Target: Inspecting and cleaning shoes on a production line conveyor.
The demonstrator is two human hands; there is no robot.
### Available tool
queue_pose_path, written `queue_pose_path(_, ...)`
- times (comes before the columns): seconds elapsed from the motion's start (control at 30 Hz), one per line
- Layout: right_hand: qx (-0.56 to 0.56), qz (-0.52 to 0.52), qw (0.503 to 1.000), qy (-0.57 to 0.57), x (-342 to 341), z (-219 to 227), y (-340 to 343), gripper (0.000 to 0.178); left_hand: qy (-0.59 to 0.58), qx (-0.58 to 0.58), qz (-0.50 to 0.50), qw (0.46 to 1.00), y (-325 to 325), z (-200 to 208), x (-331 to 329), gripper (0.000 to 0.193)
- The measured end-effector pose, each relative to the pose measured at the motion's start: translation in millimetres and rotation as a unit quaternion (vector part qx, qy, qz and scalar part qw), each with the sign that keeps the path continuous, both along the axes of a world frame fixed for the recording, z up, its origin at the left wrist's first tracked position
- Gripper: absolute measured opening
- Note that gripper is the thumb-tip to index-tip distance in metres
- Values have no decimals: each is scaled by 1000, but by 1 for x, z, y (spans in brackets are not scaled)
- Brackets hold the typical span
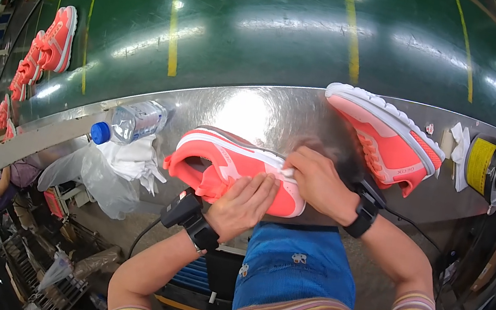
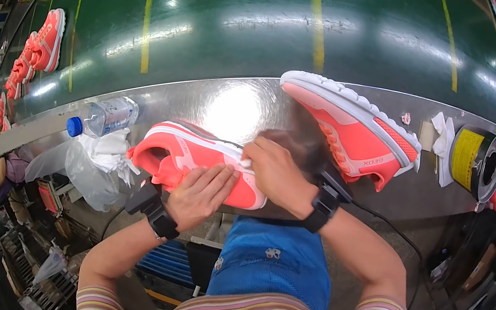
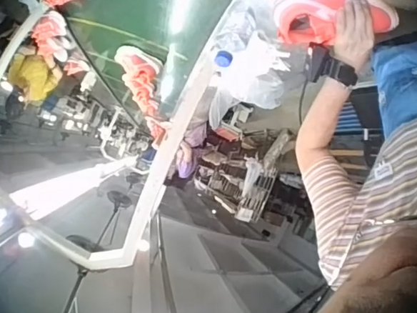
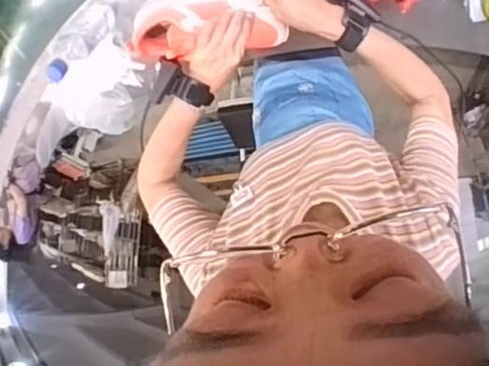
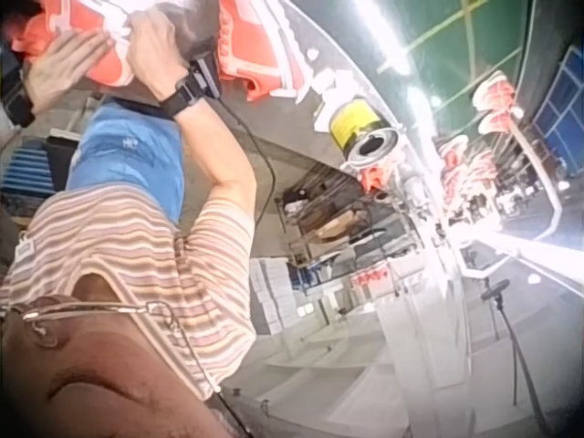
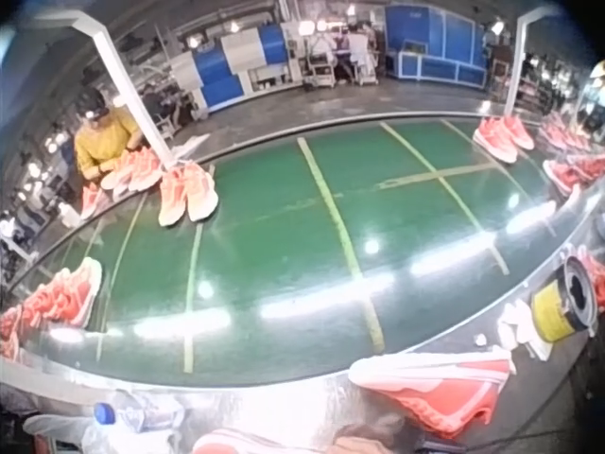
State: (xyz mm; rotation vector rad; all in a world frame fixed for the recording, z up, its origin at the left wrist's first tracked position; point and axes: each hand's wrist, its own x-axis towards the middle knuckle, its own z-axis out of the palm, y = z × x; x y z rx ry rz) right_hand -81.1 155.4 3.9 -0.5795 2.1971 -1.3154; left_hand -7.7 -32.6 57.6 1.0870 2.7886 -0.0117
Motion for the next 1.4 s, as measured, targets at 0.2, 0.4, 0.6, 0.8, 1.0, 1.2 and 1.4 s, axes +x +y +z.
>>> queue_pose_path(0.2,-68,41,993,89,-6,3,-2,16,-12,5,2,1000,0,-1,0,48)
queue_pose_path(0.4,5,73,997,28,-5,3,3,17,-10,7,-2,1000,-1,-1,-1,49)
queue_pose_path(0.6,-73,63,990,98,-3,3,5,15,-9,3,4,1000,0,0,1,50)
queue_pose_path(0.8,-70,65,989,116,-5,4,4,14,-9,5,5,1000,0,0,-1,51)
queue_pose_path(1.0,-60,74,992,78,-3,-1,6,16,-8,5,-2,1000,0,0,-1,50)
queue_pose_path(1.2,-110,25,983,146,-7,-1,-7,17,-17,-12,-2,1000,1,1,0,49)
queue_pose_path(1.4,-284,-254,839,-388,-6,-9,7,9,-9,-9,-1,1000,2,4,-1,49)
